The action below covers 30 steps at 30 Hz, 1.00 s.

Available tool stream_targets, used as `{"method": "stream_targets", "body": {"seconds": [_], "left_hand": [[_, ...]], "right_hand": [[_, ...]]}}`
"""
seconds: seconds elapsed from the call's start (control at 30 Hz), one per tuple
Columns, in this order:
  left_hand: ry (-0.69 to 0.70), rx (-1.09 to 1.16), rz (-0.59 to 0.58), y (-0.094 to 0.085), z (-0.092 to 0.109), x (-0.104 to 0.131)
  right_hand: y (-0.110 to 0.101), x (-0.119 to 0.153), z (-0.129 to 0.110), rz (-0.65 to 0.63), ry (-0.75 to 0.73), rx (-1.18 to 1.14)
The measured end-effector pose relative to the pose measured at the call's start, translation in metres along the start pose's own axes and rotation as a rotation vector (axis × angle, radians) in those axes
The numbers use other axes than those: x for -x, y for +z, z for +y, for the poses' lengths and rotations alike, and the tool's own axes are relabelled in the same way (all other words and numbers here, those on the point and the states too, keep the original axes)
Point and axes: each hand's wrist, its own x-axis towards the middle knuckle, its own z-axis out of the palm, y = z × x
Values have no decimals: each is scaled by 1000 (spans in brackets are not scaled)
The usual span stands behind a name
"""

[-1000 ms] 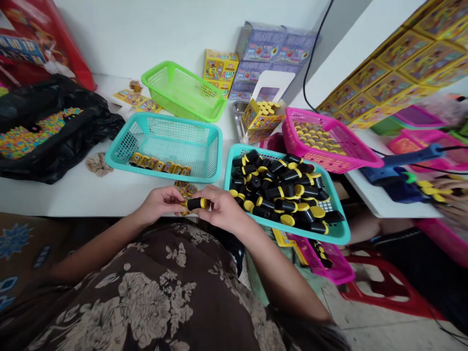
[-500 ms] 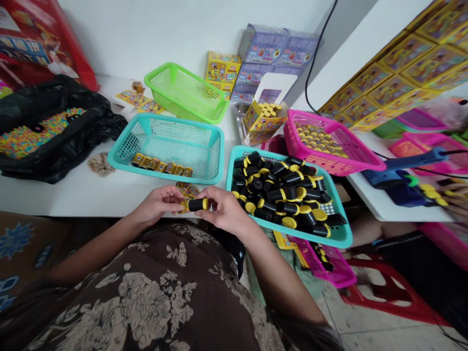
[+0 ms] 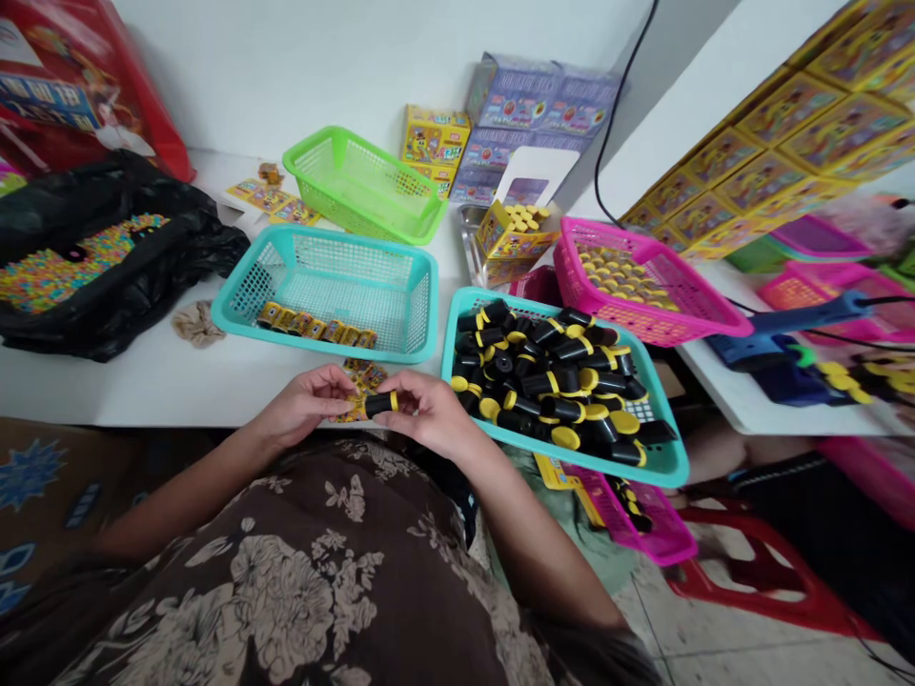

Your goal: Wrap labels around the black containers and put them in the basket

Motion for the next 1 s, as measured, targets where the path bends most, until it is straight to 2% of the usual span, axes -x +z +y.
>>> {"method": "stream_targets", "body": {"seconds": [0.1, 0.3, 0.4, 0.53, 0.7, 0.9, 1.0], "left_hand": [[18, -35, 21, -1, -1, 1], [19, -107, 20, 0, -2, 3], [-39, -176, 17, 0, -1, 4], [-131, -229, -43, -2, 0, 5], [-239, -65, -58, -5, -2, 4], [-334, 216, -63, -5, -10, 2], [-341, 276, -104, -5, -15, -1]], "right_hand": [[2, -2, 1, -12, -25, 38], [10, -8, 7, 94, -122, 130], [11, -9, 8, 44, -109, 97], [14, -9, 7, -15, -61, 64], [20, -12, 16, 17, -56, 15], [25, -17, 28, 183, -184, 102], [34, -18, 31, 210, -238, 132]]}}
